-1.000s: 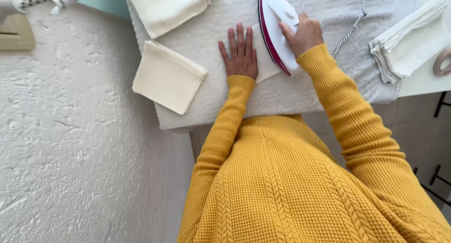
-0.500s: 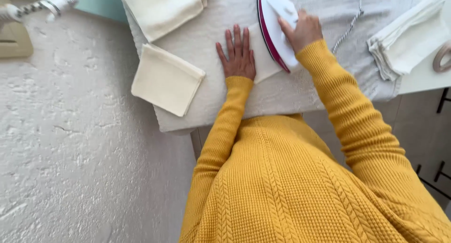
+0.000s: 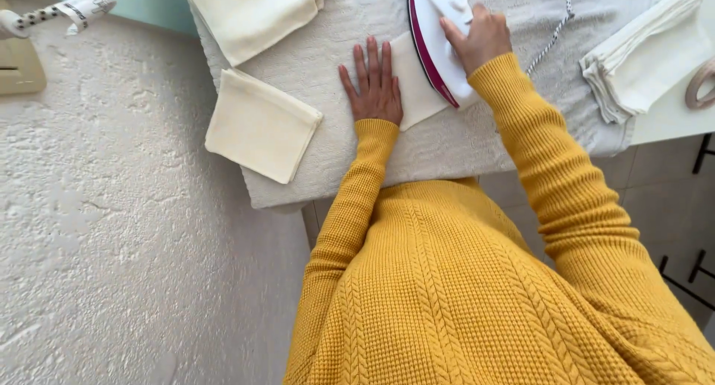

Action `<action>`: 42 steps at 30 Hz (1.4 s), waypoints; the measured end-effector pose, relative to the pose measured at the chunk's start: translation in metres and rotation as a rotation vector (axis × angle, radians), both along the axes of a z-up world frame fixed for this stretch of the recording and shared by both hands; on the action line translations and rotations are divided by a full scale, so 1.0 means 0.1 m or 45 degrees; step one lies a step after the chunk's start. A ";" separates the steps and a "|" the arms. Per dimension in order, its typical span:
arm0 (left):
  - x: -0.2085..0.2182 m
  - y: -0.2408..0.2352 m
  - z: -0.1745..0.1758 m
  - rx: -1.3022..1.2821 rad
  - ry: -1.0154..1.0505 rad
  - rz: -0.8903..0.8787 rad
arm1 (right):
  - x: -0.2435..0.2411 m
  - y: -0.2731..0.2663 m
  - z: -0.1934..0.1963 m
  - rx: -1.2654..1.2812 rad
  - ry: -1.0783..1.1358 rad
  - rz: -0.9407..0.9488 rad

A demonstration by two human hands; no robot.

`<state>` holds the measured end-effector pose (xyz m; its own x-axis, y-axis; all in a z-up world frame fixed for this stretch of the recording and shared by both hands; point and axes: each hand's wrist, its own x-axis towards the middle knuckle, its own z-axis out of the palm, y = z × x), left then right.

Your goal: Ironing small rectangular pieces of off-white fabric on a table.

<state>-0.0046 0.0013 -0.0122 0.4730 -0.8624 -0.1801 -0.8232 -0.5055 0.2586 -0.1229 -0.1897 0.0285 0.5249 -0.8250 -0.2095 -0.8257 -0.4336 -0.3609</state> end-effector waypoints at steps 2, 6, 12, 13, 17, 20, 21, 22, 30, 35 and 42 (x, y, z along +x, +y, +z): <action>0.04 -0.11 0.02 -0.063 -0.019 0.017 | 0.06 -0.07 -0.04 -0.079 -0.016 0.045; -0.07 -0.28 0.21 0.153 0.183 0.021 | -0.01 0.06 0.06 -0.008 0.014 -0.050; -0.06 -0.40 0.00 0.095 0.113 -0.039 | 0.01 -0.03 0.01 0.129 0.121 -0.089; -0.09 -0.33 0.00 0.084 0.104 -0.049 | -0.03 -0.01 -0.06 0.053 0.091 -0.022; -0.01 -0.42 0.15 0.068 0.071 -0.075 | -0.04 -0.07 -0.08 0.003 0.009 -0.061; -0.01 -0.36 0.23 0.210 0.175 -0.055 | -0.05 -0.06 -0.08 -0.027 -0.040 0.077; -0.03 -0.34 0.24 0.171 0.144 -0.071 | -0.05 -0.05 -0.05 -0.025 0.001 0.020; -0.06 -0.32 0.26 0.131 0.114 -0.085 | -0.04 -0.04 -0.01 -0.024 0.043 -0.037; -0.07 -0.32 0.26 0.255 0.162 -0.123 | -0.12 -0.02 -0.01 0.103 -0.003 -0.089; -0.06 -0.33 0.09 0.158 0.147 -0.065 | -0.13 -0.14 -0.12 -0.095 -0.100 0.085; -0.03 -0.35 0.13 -0.004 0.048 -0.037 | -0.20 -0.20 -0.24 -0.144 -0.087 0.050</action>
